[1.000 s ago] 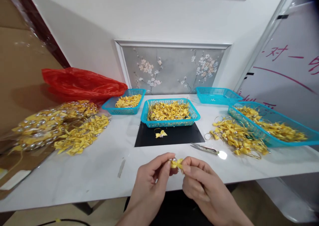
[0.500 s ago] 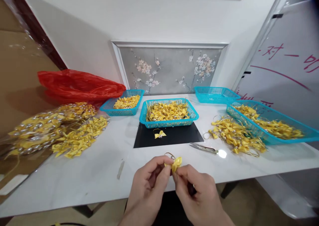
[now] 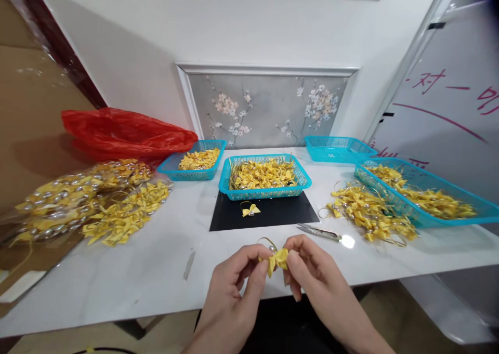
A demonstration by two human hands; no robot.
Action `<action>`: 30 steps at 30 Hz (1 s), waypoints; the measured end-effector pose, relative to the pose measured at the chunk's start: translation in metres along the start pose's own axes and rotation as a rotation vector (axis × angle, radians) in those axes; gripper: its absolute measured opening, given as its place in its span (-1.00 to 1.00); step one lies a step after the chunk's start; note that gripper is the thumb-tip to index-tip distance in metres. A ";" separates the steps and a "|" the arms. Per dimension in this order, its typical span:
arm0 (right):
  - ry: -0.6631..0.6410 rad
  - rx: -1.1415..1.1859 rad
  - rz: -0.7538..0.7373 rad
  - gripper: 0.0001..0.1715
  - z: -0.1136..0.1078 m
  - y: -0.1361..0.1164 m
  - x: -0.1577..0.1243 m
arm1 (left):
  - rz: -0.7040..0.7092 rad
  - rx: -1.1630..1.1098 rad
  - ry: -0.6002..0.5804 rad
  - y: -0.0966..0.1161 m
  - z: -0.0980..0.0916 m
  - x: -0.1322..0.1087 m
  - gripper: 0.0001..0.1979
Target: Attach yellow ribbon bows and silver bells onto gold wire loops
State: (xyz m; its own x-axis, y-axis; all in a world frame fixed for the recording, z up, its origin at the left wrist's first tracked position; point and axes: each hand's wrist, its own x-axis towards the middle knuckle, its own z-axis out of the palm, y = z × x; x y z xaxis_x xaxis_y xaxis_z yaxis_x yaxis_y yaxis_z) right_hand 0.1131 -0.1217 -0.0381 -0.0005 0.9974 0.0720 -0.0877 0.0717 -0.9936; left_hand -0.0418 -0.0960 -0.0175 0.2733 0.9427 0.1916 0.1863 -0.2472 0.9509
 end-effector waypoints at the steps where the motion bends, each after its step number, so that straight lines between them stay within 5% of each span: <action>1: -0.040 0.019 0.027 -0.65 0.000 0.000 0.002 | 0.016 0.025 -0.023 0.001 0.000 0.000 -0.89; 12: -0.031 0.086 0.016 -0.63 0.004 0.000 -0.002 | -0.088 -0.167 -0.063 -0.001 0.003 0.002 -0.86; 19: -0.125 0.649 0.217 -0.66 0.013 0.007 0.000 | -0.014 -0.257 -0.050 -0.008 0.001 0.000 -0.93; 26: 0.010 0.100 -0.032 -0.64 0.009 0.005 -0.001 | -0.072 -0.211 -0.085 -0.003 -0.002 0.002 -0.88; 30: -0.006 0.050 -0.043 -0.62 0.007 0.005 -0.001 | -0.172 -0.280 -0.108 -0.007 -0.002 0.007 -0.86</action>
State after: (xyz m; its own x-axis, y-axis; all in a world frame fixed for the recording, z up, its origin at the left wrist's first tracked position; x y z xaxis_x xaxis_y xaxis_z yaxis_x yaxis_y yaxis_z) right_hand 0.1060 -0.1221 -0.0423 -0.0014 0.9934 0.1149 -0.1374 0.1136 -0.9840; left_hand -0.0431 -0.0872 -0.0222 0.3618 0.9322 0.0099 -0.0240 -0.0014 0.9997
